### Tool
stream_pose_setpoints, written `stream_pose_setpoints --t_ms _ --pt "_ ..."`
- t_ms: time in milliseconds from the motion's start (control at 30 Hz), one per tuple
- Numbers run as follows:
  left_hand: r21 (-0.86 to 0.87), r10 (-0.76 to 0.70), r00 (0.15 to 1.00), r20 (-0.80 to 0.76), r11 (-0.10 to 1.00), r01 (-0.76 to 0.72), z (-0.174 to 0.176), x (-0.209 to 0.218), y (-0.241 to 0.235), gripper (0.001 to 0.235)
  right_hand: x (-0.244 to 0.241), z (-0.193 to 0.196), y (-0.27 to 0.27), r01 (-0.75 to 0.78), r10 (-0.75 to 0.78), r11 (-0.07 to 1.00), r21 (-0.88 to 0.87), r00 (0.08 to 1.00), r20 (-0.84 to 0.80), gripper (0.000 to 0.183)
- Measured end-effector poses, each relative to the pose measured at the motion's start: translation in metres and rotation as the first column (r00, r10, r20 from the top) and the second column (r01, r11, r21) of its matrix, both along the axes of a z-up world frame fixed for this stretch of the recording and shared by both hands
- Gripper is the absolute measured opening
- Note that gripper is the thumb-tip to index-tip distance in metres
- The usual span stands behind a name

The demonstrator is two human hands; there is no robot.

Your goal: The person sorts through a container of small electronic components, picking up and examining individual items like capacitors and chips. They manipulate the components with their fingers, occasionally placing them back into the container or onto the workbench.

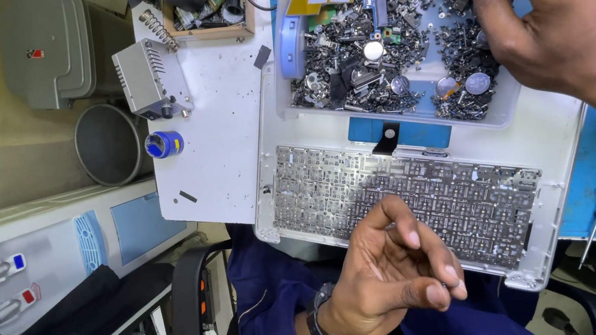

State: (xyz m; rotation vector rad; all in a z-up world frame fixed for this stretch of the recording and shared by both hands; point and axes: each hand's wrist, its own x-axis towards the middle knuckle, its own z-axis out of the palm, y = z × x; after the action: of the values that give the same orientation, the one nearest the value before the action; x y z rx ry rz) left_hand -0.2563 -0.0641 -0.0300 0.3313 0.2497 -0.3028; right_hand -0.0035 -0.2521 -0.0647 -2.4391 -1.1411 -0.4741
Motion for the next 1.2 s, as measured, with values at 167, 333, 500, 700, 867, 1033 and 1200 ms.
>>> stream_pose_setpoints --t_ms 167,333,500,700,867,1033,1200 --pt "0.031 -0.018 0.999 0.028 0.999 0.017 -0.001 0.000 -0.001 0.050 0.003 -0.009 -0.003 0.018 -0.018 1.000 -0.002 0.999 0.032 0.024" --pt "0.094 -0.041 0.975 0.219 0.995 0.021 0.030 0.015 0.019 0.033 0.007 -0.007 -0.001 -0.006 0.004 1.000 0.025 0.997 0.079 0.027" --pt "0.427 -0.043 0.731 0.681 0.834 -0.349 0.112 0.064 0.049 0.014 0.006 0.016 0.013 -0.093 0.096 0.985 0.144 0.995 -0.013 0.027" --pt "0.734 -0.787 0.377 0.489 0.137 -0.665 0.139 0.153 0.035 0.011 0.006 0.017 0.016 -0.098 0.106 0.979 0.180 0.994 -0.035 0.036" --pt "0.513 -0.945 0.289 0.157 -0.172 -0.841 0.076 0.218 0.034 0.012 0.006 0.020 0.015 -0.074 0.087 0.980 0.185 0.994 -0.065 0.039" --pt "0.467 -0.949 0.314 0.005 -0.276 -0.840 0.038 0.238 0.045 0.017 0.009 0.030 0.021 -0.077 0.121 0.968 0.238 0.977 -0.174 0.038" --pt "0.485 -0.973 0.202 0.110 -0.125 -0.866 0.024 0.238 0.052 0.007 0.013 0.031 0.025 -0.070 0.118 0.971 0.230 0.972 -0.204 0.037"
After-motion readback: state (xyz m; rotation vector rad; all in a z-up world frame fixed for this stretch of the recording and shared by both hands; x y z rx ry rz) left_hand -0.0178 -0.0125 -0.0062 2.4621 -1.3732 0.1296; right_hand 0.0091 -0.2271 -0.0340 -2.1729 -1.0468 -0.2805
